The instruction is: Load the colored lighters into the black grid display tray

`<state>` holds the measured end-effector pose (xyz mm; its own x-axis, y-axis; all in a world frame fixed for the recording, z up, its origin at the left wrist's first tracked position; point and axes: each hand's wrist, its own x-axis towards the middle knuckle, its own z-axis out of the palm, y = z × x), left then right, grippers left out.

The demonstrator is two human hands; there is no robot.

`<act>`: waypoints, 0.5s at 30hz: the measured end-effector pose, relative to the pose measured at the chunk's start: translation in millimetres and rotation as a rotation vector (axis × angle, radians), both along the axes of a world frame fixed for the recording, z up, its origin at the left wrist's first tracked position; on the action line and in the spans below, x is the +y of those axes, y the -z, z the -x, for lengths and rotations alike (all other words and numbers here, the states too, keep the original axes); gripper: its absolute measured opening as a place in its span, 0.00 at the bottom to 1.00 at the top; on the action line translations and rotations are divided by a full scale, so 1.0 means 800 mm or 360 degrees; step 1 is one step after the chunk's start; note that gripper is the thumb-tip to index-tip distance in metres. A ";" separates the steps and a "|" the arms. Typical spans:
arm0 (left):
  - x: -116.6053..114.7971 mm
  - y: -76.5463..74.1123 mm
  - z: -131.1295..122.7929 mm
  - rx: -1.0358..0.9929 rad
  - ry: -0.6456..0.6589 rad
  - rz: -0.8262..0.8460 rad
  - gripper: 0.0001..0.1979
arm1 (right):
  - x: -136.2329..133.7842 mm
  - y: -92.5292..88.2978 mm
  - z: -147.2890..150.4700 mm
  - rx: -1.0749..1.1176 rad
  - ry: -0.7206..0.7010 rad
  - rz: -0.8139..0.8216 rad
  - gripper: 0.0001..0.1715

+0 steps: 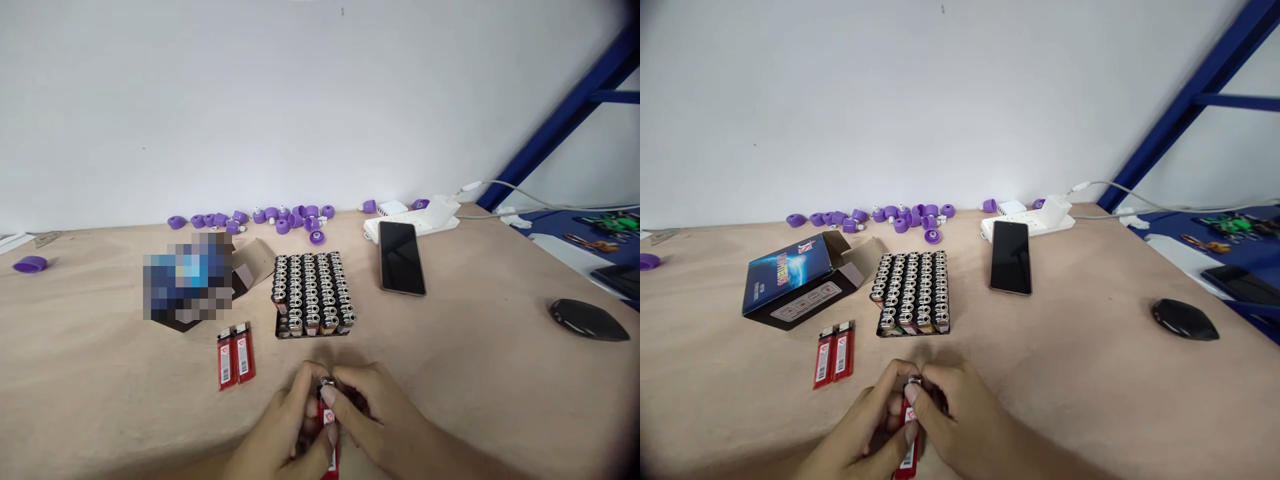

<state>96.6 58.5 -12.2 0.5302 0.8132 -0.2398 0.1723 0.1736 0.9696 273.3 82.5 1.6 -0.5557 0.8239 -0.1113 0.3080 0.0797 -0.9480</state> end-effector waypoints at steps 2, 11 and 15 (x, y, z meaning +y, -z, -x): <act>0.000 -0.003 0.001 -0.0023 0.0012 0.0012 0.21 | 0.001 -0.002 -0.003 0.0025 -0.0048 0.0018 0.17; -0.001 0.009 0.004 -0.0058 0.0082 -0.0142 0.23 | 0.003 -0.002 -0.005 0.0028 -0.0076 0.0037 0.20; -0.002 0.010 0.005 -0.0160 0.0131 -0.0073 0.23 | 0.002 -0.004 -0.007 0.0017 -0.0137 0.0088 0.18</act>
<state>92.5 56.8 -20.0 0.6151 0.7748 -0.1458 0.0860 0.1179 0.9893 278.9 84.2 4.9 -0.6254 0.7659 -0.1492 0.2921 0.0525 -0.9549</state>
